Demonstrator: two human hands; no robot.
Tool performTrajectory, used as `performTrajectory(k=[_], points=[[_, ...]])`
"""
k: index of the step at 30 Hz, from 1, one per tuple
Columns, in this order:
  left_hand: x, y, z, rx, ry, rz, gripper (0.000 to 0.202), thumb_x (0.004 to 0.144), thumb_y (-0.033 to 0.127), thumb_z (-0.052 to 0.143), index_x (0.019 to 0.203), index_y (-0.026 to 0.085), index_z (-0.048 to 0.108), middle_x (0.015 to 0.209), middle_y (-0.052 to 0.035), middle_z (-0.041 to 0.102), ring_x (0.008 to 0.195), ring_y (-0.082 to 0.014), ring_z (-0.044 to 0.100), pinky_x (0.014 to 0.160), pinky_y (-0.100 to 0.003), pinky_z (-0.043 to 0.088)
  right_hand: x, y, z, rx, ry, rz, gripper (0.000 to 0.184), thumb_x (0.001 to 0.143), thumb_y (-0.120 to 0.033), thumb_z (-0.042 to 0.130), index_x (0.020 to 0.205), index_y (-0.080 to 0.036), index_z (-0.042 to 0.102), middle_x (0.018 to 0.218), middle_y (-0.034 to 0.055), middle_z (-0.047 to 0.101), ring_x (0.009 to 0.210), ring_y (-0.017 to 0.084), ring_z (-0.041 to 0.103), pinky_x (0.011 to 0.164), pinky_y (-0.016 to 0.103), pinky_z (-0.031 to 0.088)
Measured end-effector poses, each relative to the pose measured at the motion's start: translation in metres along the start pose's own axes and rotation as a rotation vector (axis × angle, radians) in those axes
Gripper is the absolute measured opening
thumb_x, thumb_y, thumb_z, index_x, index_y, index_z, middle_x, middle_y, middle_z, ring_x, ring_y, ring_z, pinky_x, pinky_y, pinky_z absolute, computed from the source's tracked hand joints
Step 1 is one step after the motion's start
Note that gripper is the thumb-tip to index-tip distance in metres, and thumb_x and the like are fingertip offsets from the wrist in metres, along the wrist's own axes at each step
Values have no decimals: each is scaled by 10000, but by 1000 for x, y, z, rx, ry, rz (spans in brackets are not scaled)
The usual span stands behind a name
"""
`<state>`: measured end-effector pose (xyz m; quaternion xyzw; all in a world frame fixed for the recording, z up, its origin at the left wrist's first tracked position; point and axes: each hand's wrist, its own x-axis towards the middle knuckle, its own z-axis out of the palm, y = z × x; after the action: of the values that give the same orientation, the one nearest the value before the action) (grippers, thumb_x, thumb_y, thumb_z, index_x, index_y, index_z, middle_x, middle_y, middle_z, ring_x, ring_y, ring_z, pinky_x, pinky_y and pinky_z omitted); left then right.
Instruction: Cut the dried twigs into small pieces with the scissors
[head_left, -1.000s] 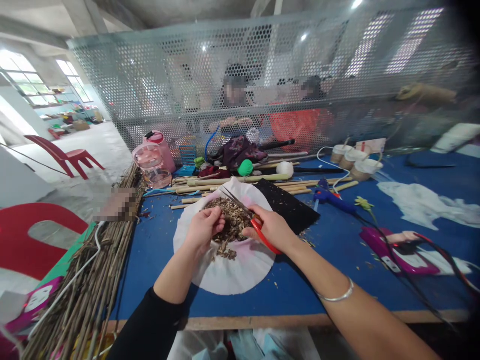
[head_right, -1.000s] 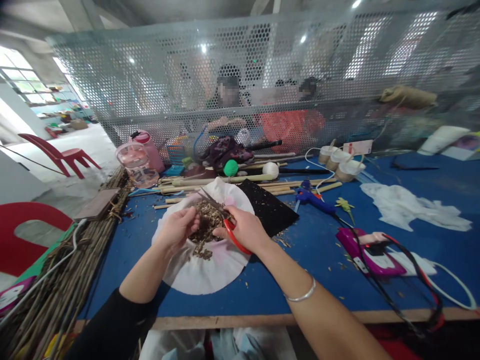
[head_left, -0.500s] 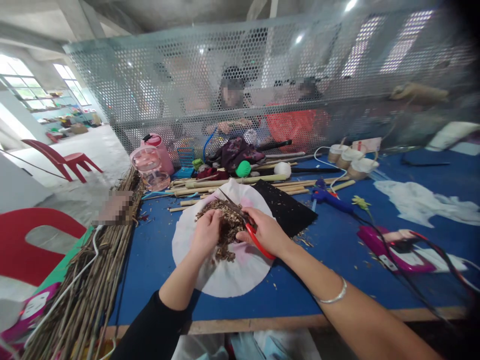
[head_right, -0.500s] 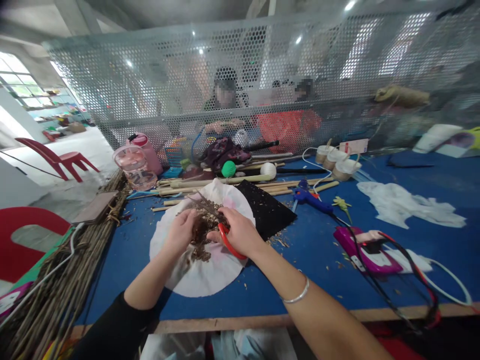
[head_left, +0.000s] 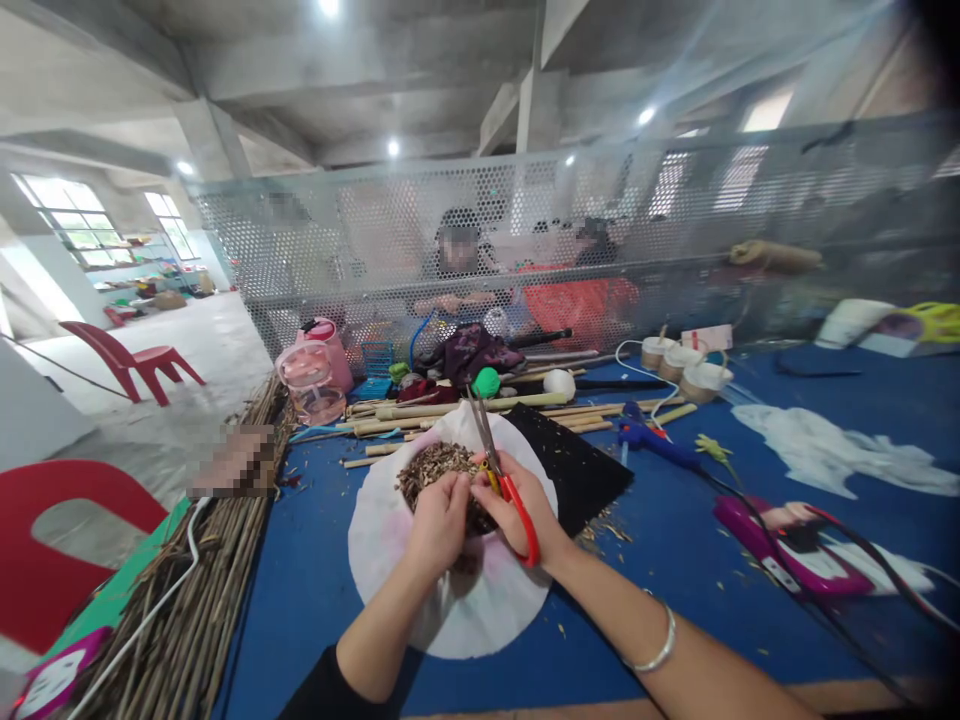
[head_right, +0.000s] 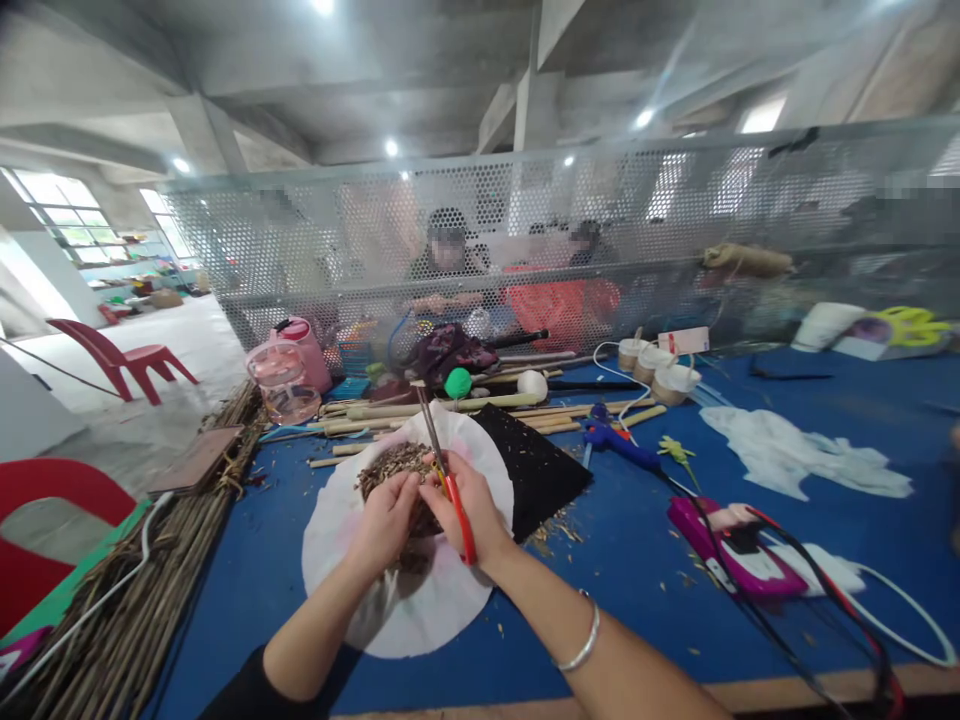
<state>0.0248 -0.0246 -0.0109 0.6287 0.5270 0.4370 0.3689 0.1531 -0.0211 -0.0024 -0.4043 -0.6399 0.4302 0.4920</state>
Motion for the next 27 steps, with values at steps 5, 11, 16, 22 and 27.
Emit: performTrajectory(k=[5, 11, 16, 22, 27], points=[[1, -3, 1, -85, -13, -45, 358, 839, 443, 412, 591, 185, 400, 522, 42, 389, 486, -95, 348, 472, -222, 262, 0, 1, 1, -23, 44, 0, 300, 739, -218, 554, 1026, -199, 471, 753, -9, 550, 640, 127, 546, 615, 251, 478], [0, -3, 0, -272, -156, -142, 356, 813, 488, 436, 676, 165, 498, 546, 30, 476, 446, -79, 382, 424, -201, 283, 2, 3, -4, -50, 32, 3, 280, 743, -236, 550, 1012, -210, 478, 748, -6, 579, 620, 139, 583, 611, 271, 504], [1, -5, -4, -281, -218, -137, 360, 783, 488, 497, 686, 145, 551, 550, 25, 494, 446, -68, 394, 417, -189, 295, 2, 1, -7, -44, 27, -23, 275, 735, -231, 558, 1001, -198, 495, 733, -19, 566, 604, 120, 573, 599, 248, 492], [-2, 3, -6, -325, -258, -136, 310, 758, 438, 552, 687, 138, 590, 587, 8, 539, 482, -73, 446, 454, -188, 336, 1, 0, -8, -50, 27, -46, 274, 757, -238, 550, 1020, -186, 492, 739, -11, 549, 614, 110, 547, 586, 232, 474], [-1, 9, -10, -391, -74, -160, 256, 750, 415, 566, 699, 170, 618, 556, 17, 530, 464, -78, 443, 447, -190, 343, -1, 4, -13, -171, 6, -76, 350, 789, -316, 559, 1098, -192, 450, 809, 8, 553, 653, 123, 547, 625, 256, 475]])
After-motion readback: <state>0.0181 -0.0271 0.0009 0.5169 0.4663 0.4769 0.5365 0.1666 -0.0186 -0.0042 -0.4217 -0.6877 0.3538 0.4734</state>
